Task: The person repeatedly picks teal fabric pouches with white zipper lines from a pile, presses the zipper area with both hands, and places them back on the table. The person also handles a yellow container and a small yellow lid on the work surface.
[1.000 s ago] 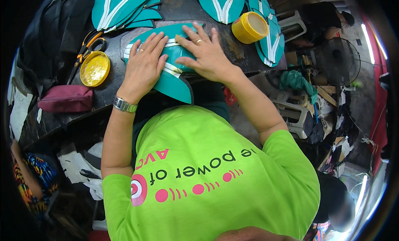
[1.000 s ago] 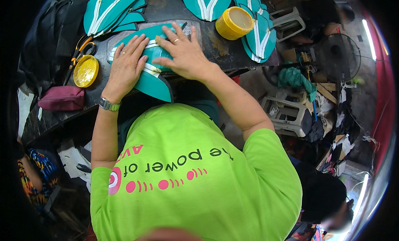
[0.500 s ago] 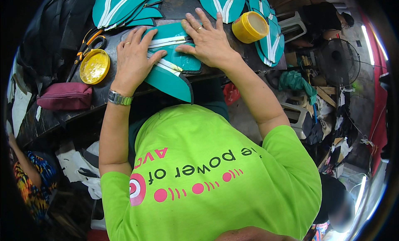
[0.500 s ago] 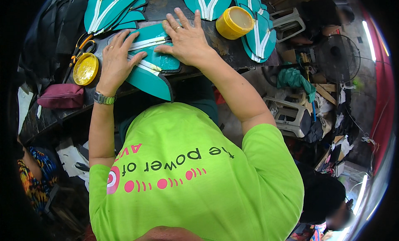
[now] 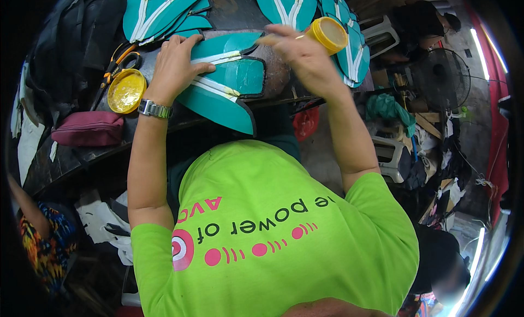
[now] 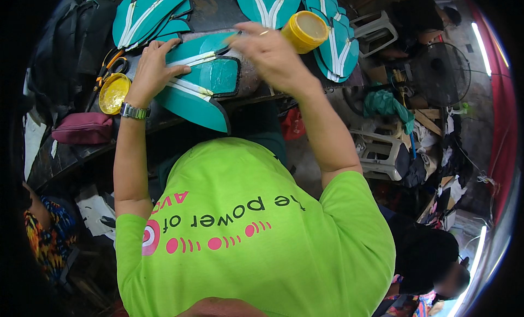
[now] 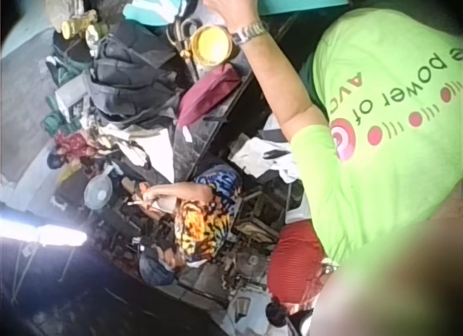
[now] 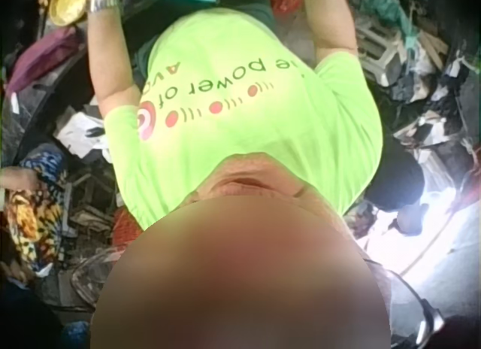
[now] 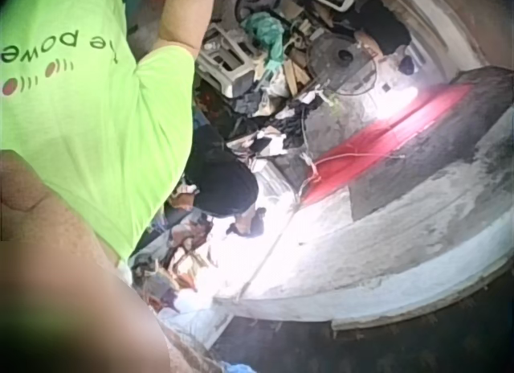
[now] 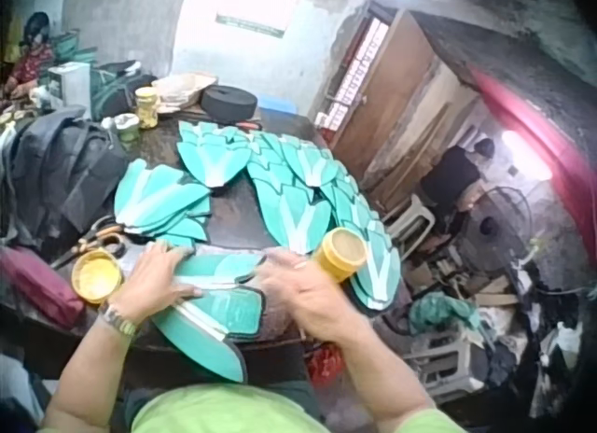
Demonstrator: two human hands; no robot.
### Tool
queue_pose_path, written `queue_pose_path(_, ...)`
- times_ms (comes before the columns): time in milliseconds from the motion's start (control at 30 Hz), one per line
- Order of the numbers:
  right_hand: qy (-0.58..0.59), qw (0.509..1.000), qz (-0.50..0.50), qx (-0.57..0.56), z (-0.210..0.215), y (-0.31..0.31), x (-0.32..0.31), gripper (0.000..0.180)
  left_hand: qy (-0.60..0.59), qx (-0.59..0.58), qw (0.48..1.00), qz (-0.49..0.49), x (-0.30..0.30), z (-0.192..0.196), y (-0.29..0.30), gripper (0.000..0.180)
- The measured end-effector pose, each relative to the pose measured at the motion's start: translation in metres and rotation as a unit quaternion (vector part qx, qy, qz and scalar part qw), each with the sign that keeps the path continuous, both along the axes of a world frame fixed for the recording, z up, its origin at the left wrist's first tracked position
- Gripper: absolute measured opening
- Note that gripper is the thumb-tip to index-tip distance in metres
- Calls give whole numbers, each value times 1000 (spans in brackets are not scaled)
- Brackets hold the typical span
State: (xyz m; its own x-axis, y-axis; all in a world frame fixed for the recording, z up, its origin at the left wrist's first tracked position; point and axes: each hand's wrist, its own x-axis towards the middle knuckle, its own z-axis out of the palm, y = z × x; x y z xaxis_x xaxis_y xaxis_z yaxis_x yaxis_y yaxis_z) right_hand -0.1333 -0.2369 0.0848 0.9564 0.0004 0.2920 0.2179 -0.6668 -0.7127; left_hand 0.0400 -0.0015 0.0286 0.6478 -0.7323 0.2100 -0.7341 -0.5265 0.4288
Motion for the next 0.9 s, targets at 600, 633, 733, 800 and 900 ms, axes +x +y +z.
queue_pose_path(600, 14, 800, -390, -455, 11, -96, -42, 54, -80, -210, 974, 0, 40, -2, -30, 53)
queue_pose_path(633, 128, 777, -372, -491, 11, -85, -47, 53, -73, -179, 981, 25, 42, -8, -32, 48)
queue_pose_path(733, 123, 783, -343, -504, 18, -57, -55, 43, -62, -190, 979, 47, 41, -28, -31, 38)
queue_pose_path(800, 39, 862, -284, -418, 22, -38, -55, 37, -63, -197, 977, 45, 39, -36, -30, 27)
queue_pose_path(900, -52, 956, -152, -246, 7, -3, -39, 37, -93, -189, 976, 48, 40, -40, -31, 23)
